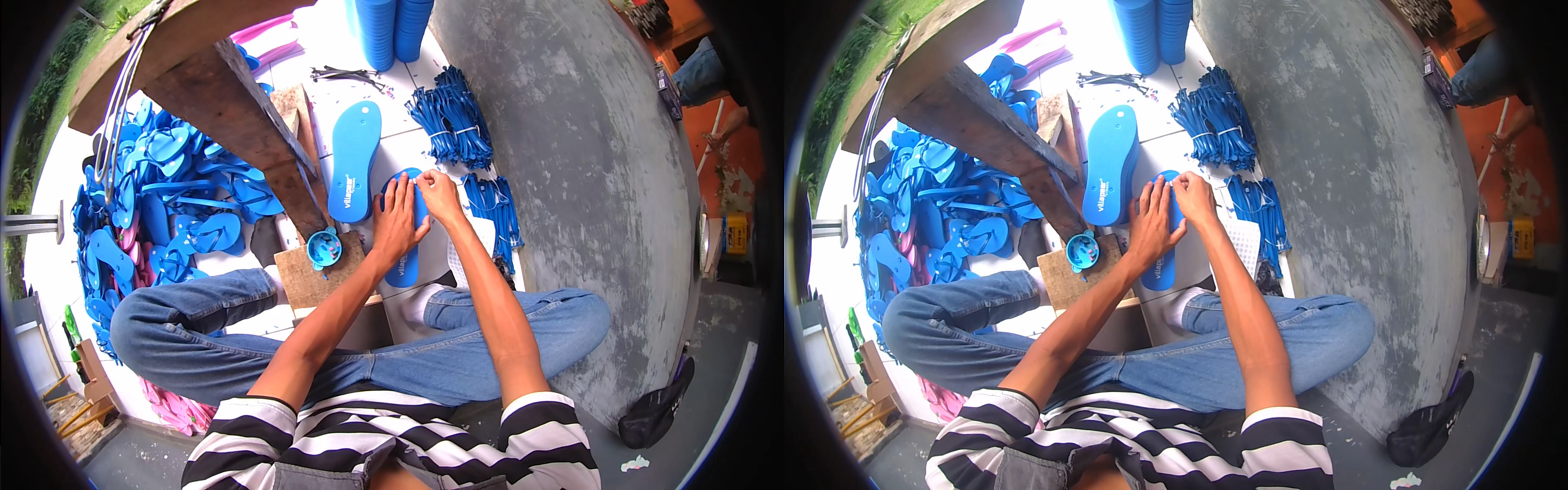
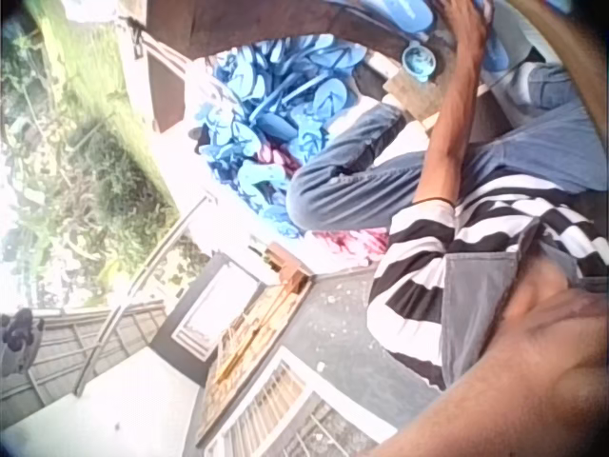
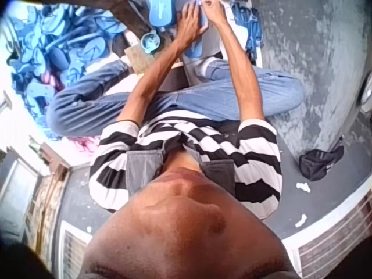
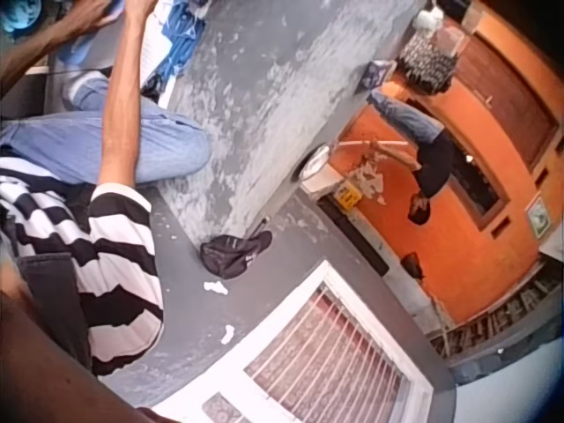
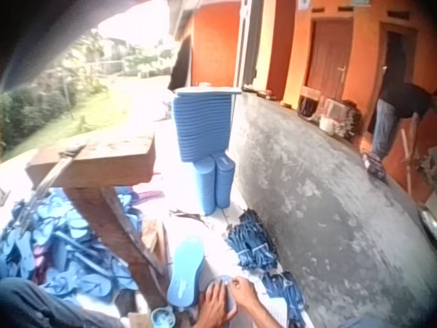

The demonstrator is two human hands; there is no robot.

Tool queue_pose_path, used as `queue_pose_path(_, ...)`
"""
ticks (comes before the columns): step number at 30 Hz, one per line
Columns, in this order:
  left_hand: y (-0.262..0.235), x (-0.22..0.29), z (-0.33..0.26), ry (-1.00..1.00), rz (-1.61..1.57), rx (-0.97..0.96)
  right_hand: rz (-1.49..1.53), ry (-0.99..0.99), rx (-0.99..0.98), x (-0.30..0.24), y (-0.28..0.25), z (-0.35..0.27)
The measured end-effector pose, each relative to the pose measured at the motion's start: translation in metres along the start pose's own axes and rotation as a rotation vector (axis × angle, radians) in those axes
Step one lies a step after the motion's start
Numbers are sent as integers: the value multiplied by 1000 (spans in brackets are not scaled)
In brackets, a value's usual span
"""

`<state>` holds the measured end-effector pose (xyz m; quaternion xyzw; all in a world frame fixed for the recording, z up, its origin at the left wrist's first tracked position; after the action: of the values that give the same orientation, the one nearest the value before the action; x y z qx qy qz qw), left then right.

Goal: The person peels small white circular stickers from a sheet and applies them to the soles of blue flip-flops by hand.

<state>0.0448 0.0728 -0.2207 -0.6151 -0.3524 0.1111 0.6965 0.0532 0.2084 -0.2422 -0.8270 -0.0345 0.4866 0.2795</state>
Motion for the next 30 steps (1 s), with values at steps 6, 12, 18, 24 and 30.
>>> queue_pose_path(6,2,0,1,-9,13,-20,-157,-75,43,-7,-2,-1)
queue_pose_path(12,1,1,1,-26,14,-31,-212,-97,-4,-9,0,-2)
queue_pose_path(18,2,4,12,-80,41,-141,-238,-98,90,-30,-19,-15)
queue_pose_path(24,-1,5,19,-110,-6,-140,-180,-187,237,-48,-50,-18)
queue_pose_path(30,-33,10,17,-134,-150,-106,-83,-305,379,-70,-75,-21)
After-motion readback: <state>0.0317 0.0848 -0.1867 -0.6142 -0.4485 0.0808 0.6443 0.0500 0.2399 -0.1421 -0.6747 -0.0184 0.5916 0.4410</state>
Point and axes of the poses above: each hand's wrist, its own z-axis towards the middle knuckle, its own y-axis out of the palm, x = y × z, the point moved 8 cm from there along z, towards the middle knuckle, and after that the axes turned 12 degrees about -x, right-handed, at the moved point
